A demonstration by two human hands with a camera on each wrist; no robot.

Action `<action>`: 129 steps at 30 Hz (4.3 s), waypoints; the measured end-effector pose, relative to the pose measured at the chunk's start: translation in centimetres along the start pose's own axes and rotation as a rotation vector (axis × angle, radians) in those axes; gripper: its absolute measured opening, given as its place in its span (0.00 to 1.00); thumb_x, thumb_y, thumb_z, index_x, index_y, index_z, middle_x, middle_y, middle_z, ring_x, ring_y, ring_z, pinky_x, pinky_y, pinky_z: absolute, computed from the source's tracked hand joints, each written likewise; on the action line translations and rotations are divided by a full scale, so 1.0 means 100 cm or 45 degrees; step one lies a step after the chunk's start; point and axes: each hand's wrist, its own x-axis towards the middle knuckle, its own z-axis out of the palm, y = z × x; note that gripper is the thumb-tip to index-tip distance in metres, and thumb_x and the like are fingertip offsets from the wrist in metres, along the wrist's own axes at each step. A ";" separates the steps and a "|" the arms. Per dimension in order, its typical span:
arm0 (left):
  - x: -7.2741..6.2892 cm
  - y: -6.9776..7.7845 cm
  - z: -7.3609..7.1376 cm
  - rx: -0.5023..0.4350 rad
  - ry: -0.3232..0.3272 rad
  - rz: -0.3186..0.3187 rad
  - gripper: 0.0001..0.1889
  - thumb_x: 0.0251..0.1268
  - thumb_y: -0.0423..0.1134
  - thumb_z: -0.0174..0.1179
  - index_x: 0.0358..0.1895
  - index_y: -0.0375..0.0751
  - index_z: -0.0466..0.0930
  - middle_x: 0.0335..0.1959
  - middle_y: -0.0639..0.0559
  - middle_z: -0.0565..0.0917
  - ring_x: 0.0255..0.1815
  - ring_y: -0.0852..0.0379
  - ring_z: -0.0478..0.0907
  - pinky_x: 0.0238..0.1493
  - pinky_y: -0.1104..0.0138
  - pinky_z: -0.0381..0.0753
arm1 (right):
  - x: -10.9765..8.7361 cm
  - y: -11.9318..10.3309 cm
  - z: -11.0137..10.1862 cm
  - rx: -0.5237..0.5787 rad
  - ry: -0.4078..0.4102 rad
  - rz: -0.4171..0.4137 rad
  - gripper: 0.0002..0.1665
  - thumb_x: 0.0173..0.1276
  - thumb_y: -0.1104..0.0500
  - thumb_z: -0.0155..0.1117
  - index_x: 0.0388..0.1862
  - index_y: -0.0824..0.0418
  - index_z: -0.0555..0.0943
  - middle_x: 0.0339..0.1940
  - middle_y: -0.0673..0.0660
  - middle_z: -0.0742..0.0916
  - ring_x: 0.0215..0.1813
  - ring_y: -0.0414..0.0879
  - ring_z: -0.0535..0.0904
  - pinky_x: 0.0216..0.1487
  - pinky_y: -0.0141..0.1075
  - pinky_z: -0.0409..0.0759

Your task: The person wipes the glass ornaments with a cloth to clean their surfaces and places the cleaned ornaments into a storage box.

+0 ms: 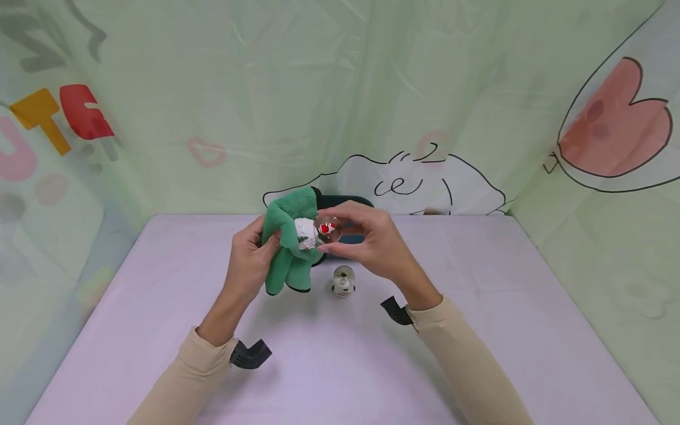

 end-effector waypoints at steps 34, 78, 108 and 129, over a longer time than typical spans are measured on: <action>-0.003 0.001 -0.001 0.119 0.093 -0.077 0.18 0.74 0.44 0.62 0.58 0.36 0.82 0.48 0.41 0.87 0.43 0.57 0.85 0.43 0.69 0.86 | 0.006 0.001 0.005 -0.491 0.014 -0.279 0.35 0.57 0.71 0.77 0.65 0.64 0.79 0.61 0.59 0.83 0.61 0.49 0.81 0.58 0.34 0.82; -0.011 -0.002 -0.016 0.112 -0.193 0.064 0.16 0.69 0.27 0.63 0.58 0.29 0.80 0.49 0.36 0.86 0.45 0.60 0.86 0.46 0.67 0.86 | 0.004 0.004 -0.012 -0.226 0.158 0.021 0.27 0.61 0.68 0.76 0.60 0.61 0.83 0.50 0.54 0.88 0.44 0.49 0.82 0.48 0.36 0.86; -0.013 -0.024 -0.049 0.165 -0.299 -0.145 0.19 0.71 0.34 0.64 0.63 0.37 0.79 0.52 0.49 0.86 0.47 0.57 0.86 0.47 0.66 0.86 | 0.010 0.029 -0.034 -0.242 -0.042 0.318 0.26 0.63 0.62 0.76 0.60 0.60 0.82 0.55 0.54 0.85 0.52 0.47 0.83 0.58 0.40 0.83; -0.021 -0.028 -0.080 0.188 -0.335 -0.269 0.22 0.69 0.37 0.67 0.65 0.41 0.78 0.57 0.47 0.83 0.47 0.55 0.87 0.46 0.63 0.87 | 0.043 0.074 -0.039 -0.098 -0.296 0.476 0.26 0.65 0.66 0.73 0.63 0.63 0.81 0.59 0.59 0.84 0.58 0.51 0.81 0.61 0.45 0.82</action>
